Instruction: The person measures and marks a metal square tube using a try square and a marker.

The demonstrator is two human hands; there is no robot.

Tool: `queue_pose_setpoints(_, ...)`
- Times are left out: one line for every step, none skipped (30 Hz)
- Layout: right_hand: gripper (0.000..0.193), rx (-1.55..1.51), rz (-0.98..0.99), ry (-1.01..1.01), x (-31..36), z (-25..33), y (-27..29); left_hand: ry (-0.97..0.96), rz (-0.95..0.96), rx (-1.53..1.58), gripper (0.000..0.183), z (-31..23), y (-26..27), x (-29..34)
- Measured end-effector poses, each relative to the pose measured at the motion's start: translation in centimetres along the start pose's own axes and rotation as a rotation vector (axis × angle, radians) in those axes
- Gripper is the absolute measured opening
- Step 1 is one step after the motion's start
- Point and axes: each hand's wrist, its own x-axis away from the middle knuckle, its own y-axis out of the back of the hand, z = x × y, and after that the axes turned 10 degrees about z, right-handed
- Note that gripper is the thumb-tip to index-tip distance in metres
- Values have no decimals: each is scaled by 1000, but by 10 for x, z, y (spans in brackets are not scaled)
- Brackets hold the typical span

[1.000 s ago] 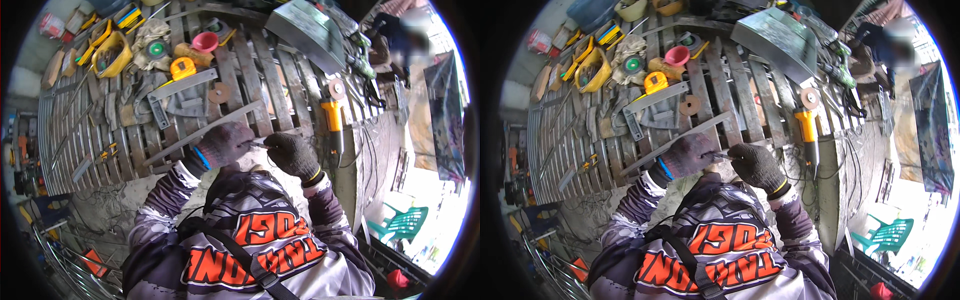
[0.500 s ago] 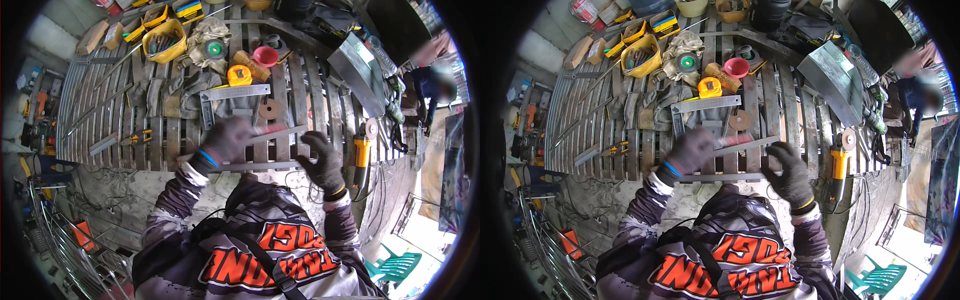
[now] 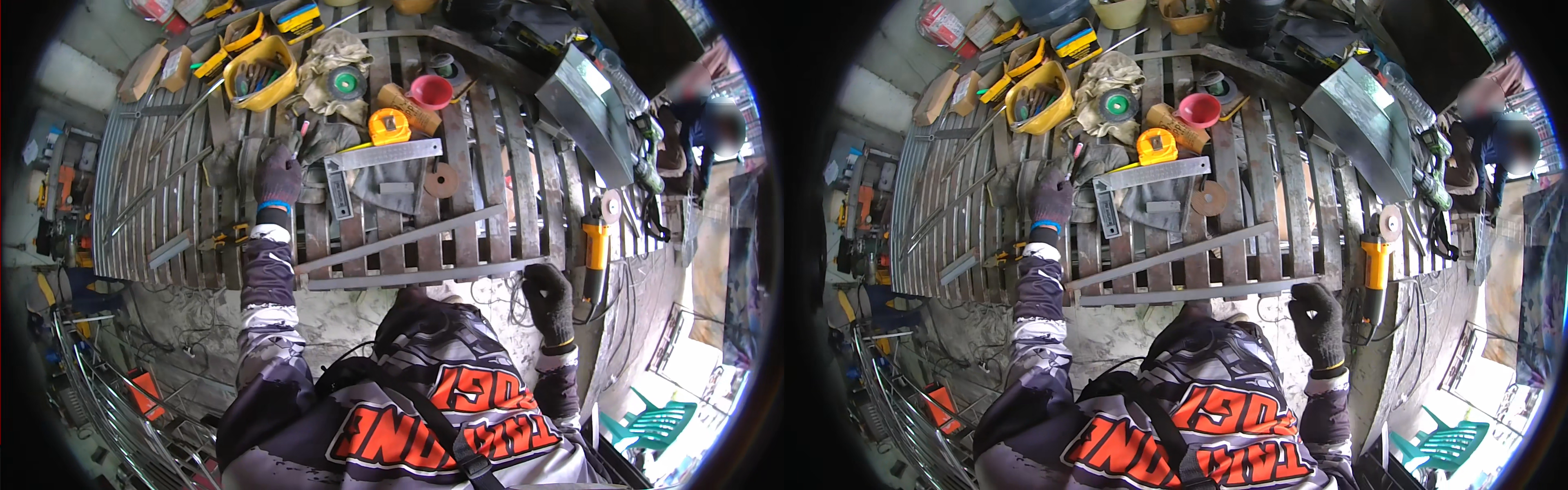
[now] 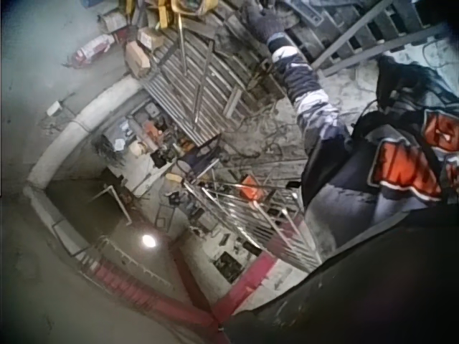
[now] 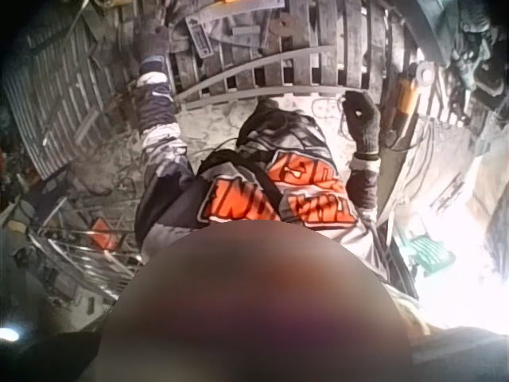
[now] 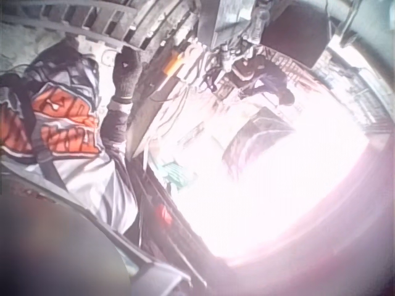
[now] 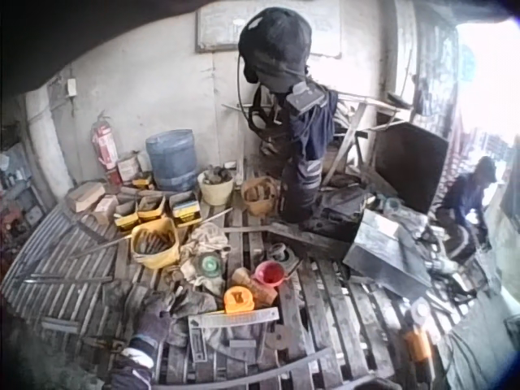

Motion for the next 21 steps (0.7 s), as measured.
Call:
queue_pose_setpoints(19,32,-2,34,-1,1,-2,-42,33,38,16,-1,2,-2)
queue_pose_setpoints(19,105,4,37,-1,3,0,-83,67,76,15,-1,5,-4)
queue_pose_setpoints(18,99,-13,56,-3,5,-1,-78,105,166,16,2,10,-1)
queue_pose_setpoints(18,99,-33,73,-4,6,1,-85,120,173,16,0,13,3)
queue_pose_setpoints(18,104,-38,59,-5,7,3,-89,105,210,17,-1,16,6)
queue_pose_setpoints(19,98,-42,71,-8,7,4,-92,81,245,18,0,20,8)
queue_pose_setpoints(19,92,-45,86,-8,8,5,-66,94,246,19,3,23,9)
queue_pose_setpoints(19,94,-46,84,-6,7,6,-67,96,248,19,2,22,13)
queue_pose_setpoints(19,81,-46,74,-7,8,5,-133,-40,160,19,1,24,17)
queue_pose_setpoints(19,71,-49,58,-6,8,4,-201,-171,74,18,-11,25,21)
queue_pose_setpoints(19,73,-48,62,-6,6,2,-163,-138,67,20,-22,28,24)
queue_pose_setpoints(19,69,-34,48,-5,4,-1,-155,-145,65,20,-33,30,27)
queue_pose_setpoints(19,65,-16,36,-8,5,-3,-238,-152,102,22,-41,32,27)
queue_pose_setpoints(19,66,-4,47,-12,8,-5,-321,-159,137,23,-47,32,26)
queue_pose_setpoints(19,55,30,43,-18,15,-10,-308,-103,156,31,-44,25,23)
queue_pose_setpoints(20,56,44,32,-19,22,-13,-309,-113,166,31,-62,27,27)
queue_pose_setpoints(21,20,70,47,-24,28,-18,-303,-61,62,41,-81,28,34)
queue_pose_setpoints(22,-13,90,73,-32,38,-23,-294,-5,-45,52,-102,32,38)
queue_pose_setpoints(22,4,142,142,-45,47,-28,-295,-11,-40,52,-117,34,41)
queue_pose_setpoints(22,20,196,208,-61,55,-33,-332,41,-75,57,-130,36,46)
queue_pose_setpoints(20,73,225,248,-77,63,-41,-364,91,-114,62,-138,38,50)
